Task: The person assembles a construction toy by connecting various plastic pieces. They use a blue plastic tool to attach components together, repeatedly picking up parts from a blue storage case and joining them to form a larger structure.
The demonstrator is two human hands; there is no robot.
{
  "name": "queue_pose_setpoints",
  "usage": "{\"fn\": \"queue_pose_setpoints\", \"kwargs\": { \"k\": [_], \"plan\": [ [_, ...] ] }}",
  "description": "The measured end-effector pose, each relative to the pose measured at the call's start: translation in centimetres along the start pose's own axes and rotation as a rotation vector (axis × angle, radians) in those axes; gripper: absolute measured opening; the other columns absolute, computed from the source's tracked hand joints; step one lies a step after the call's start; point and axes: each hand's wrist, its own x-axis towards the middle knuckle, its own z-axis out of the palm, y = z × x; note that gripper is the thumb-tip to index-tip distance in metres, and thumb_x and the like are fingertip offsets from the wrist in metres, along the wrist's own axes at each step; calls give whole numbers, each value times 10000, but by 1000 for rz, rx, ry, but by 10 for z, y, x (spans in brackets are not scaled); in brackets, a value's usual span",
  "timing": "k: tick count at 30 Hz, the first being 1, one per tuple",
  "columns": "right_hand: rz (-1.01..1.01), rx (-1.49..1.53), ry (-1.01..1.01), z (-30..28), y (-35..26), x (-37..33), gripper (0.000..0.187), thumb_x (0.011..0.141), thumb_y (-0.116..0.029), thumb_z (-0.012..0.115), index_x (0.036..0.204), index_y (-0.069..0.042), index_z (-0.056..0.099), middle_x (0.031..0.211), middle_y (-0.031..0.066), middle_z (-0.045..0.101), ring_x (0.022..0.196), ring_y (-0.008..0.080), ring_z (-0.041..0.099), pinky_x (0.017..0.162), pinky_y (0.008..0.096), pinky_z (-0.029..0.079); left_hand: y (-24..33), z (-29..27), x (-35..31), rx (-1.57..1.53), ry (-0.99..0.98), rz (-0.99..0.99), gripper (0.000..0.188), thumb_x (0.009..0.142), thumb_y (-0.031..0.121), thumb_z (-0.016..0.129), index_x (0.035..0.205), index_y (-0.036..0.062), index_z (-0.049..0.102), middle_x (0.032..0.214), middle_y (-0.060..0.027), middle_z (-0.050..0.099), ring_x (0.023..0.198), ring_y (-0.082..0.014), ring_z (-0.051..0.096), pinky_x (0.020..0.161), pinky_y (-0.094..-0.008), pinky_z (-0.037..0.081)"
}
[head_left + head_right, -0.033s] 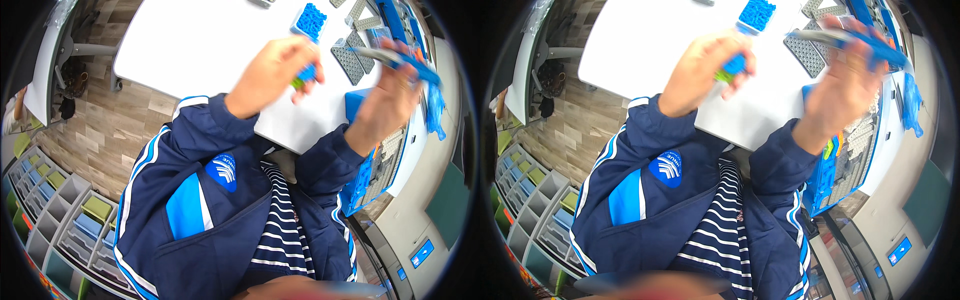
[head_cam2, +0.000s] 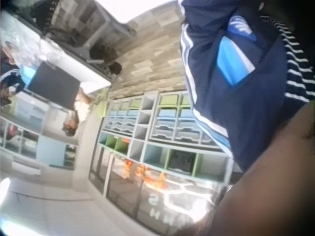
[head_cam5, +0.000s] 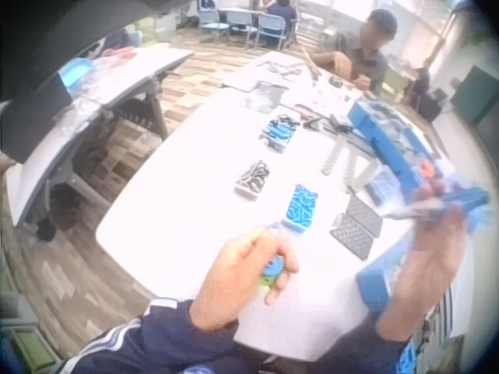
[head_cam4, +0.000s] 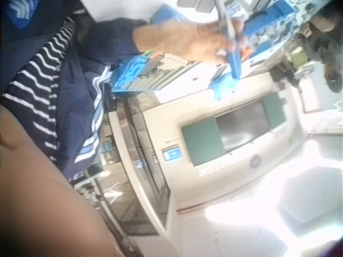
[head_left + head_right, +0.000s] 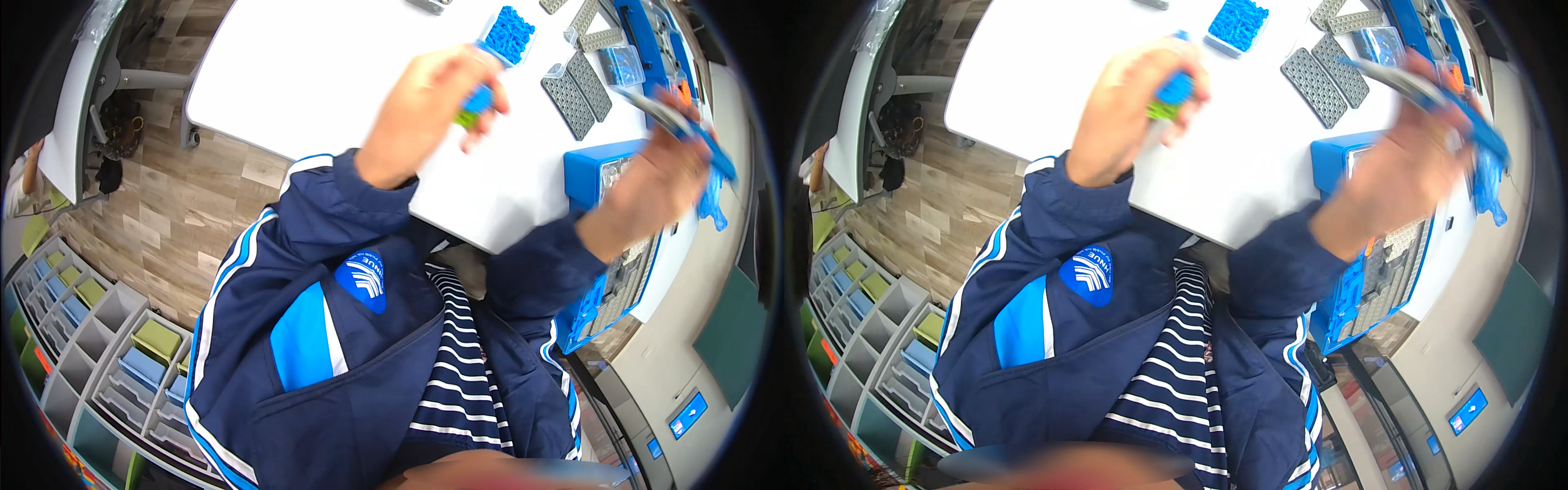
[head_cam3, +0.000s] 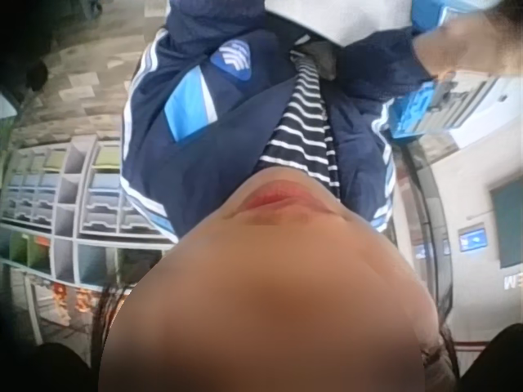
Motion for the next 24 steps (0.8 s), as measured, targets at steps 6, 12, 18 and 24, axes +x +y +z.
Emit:
{"fn": "queue_pose_setpoints", "kwargs": {
  "k": [6, 12, 18, 24],
  "plan": [
    [-32, -18, -73, 10, -3, 12, 317, 1035, -191, 603, 1293, -16, 546, 1173, 257, 683, 1125, 392, 685, 1035, 520, 541, -4, -9, -1, 187, 13, 65, 298, 1087, 284, 458, 997, 40, 603, 887, -119, 686, 659, -100, 591, 503, -213, 440],
    [-3, -64, -422, 34, 56, -10, 676, 958, -83, 702, 1495, -8, 299, 1279, 206, 572, 1204, 261, 566, 971, 376, 528, -5, 4, 16, 123, 83, 213, 330, 1104, 288, 411, 1087, 35, 622, 943, -85, 707, 687, -75, 591, 557, -205, 430],
    [-51, -170, -319, 41, 49, -6, 654, 944, -61, 709, 1466, 6, 319, 1249, 209, 592, 1172, 257, 586, 949, 356, 519, -7, 19, 25, 360, 116, 233, 344, 1115, 364, 317, 1003, 77, 468, 1310, -161, 667, 741, -131, 626, 598, -233, 477],
    [40, -94, -273, 31, 58, -8, 640, 946, -67, 715, 1443, 19, 322, 1219, 211, 617, 1160, 250, 593, 933, 337, 514, -6, 27, 30, 352, 123, 183, 366, 1116, 384, 315, 1015, 72, 477, 1335, -164, 653, 752, -143, 640, 620, -248, 493]
  ]
}}
